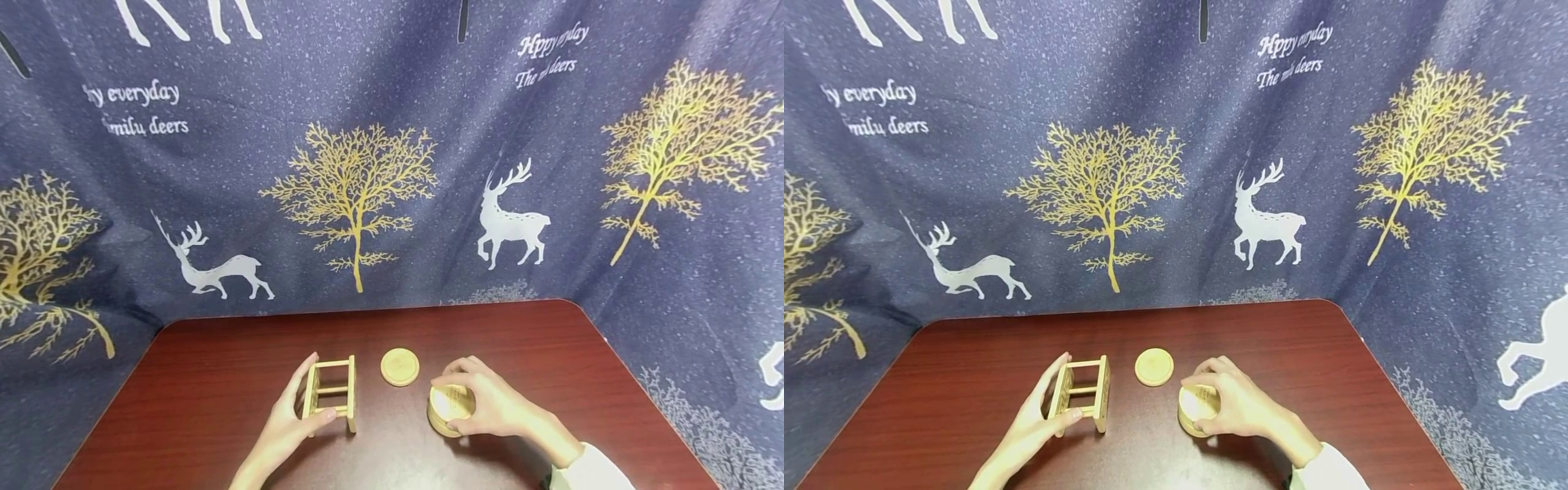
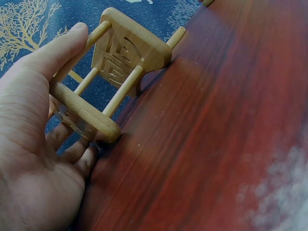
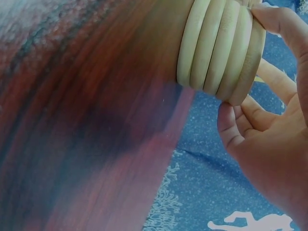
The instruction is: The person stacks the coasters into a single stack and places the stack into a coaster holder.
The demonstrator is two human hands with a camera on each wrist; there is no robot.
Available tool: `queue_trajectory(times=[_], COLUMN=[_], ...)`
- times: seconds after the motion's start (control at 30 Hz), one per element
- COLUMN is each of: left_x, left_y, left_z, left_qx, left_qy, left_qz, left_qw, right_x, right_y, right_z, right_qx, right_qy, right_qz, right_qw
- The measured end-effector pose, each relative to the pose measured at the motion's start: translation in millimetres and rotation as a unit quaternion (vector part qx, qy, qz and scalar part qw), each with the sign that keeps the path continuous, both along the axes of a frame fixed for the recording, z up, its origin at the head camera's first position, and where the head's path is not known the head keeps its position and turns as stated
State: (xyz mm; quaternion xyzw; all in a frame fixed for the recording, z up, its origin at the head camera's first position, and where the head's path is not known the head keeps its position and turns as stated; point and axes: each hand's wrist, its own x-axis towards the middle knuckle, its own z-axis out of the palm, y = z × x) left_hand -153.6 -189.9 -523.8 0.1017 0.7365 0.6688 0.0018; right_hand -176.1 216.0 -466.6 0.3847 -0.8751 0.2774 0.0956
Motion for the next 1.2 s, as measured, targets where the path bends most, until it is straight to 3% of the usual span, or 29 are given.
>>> queue_trajectory(times=[0.5, 0.73, 1.03, 1.2], left_x=[-0.4, -0.7, 0.2, 0.2], left_y=[-1.2, -0.5, 0.0, -0.2], left_z=[-1.2, -0.7, 0.7, 0.3], left_qx=[0.007, 0.011, 0.009, 0.011], left_qy=[0.004, 0.002, -0.007, -0.006], left_qz=[-0.006, -0.01, -0.006, -0.007], left_qw=[0.9999, 0.9999, 0.9999, 0.9999], right_x=[-2.0, 0.3, -2.1, -4.7], right_y=[0.4, -1.2, -3.7, -5.3], right_z=[1.5, 3.7, 4.8, 3.3], right_qx=[0.007, 0.051, 0.054, 0.043], right_qy=[-0.007, 0.03, 0.011, 0.031], right_qz=[0.006, -0.026, -0.053, -0.054], right_qw=[0.9999, 0.9979, 0.9971, 0.9971])
